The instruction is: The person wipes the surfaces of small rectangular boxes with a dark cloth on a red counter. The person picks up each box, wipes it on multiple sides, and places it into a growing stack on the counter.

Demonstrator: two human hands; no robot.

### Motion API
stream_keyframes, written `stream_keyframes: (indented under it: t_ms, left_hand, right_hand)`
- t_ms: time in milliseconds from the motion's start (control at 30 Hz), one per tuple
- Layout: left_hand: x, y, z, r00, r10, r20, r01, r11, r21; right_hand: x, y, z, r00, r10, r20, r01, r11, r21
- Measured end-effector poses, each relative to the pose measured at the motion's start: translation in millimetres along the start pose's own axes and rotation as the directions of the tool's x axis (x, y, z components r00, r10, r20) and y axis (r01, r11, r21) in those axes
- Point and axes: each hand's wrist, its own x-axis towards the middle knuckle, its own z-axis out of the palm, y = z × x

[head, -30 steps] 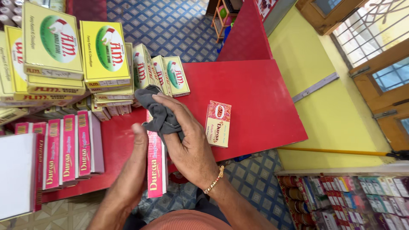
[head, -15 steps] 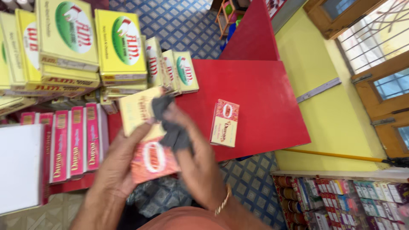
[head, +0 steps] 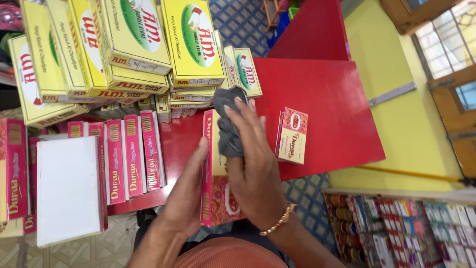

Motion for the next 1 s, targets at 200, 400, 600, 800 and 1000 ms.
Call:
stream_keyframes:
  t_ms: [200, 400, 600, 800, 1000]
  left_hand:
    - [15.5, 3.0, -30.0, 0.999, -0.030, -0.019, 0.028, 0.992, -0.123]
    - [14.8, -22.1, 5.7, 0.966, -0.234, 0.114, 0.235, 0.972, 0.004]
    - [33.0, -46.5, 16.5, 0.988, 0.123, -0.097, -0.138, 0.976, -0.167]
    - [28.4, -115.1, 40.1, 0.937, 0.252, -0.241, -0.270, 0.962, -0.044]
    - [23.8, -124.3, 19.4, 0.845, 0.447, -0.295, -0.366, 0.884, 0.292]
  right_hand:
    - [-21.1, -34.1, 4.4, 0.977, -0.071, 0.203, 0.025, 0.976, 0.218]
    - [-4.9, 9.0, -8.0, 0.984, 0.108, -0.138, -0.093, 0.990, 0.109]
    - [-42.2, 8.3, -44.0, 0.955, -0.234, 0.182, 0.198, 0.960, 0.197]
    - [-34.5, 63.5, -50.8, 0.974, 0.143, 0.173, -0.210, 0.853, 0.477]
    - [-70.6, 33.7, -69.9, 0.960, -0.060, 0.273, -0.070, 0.895, 0.441]
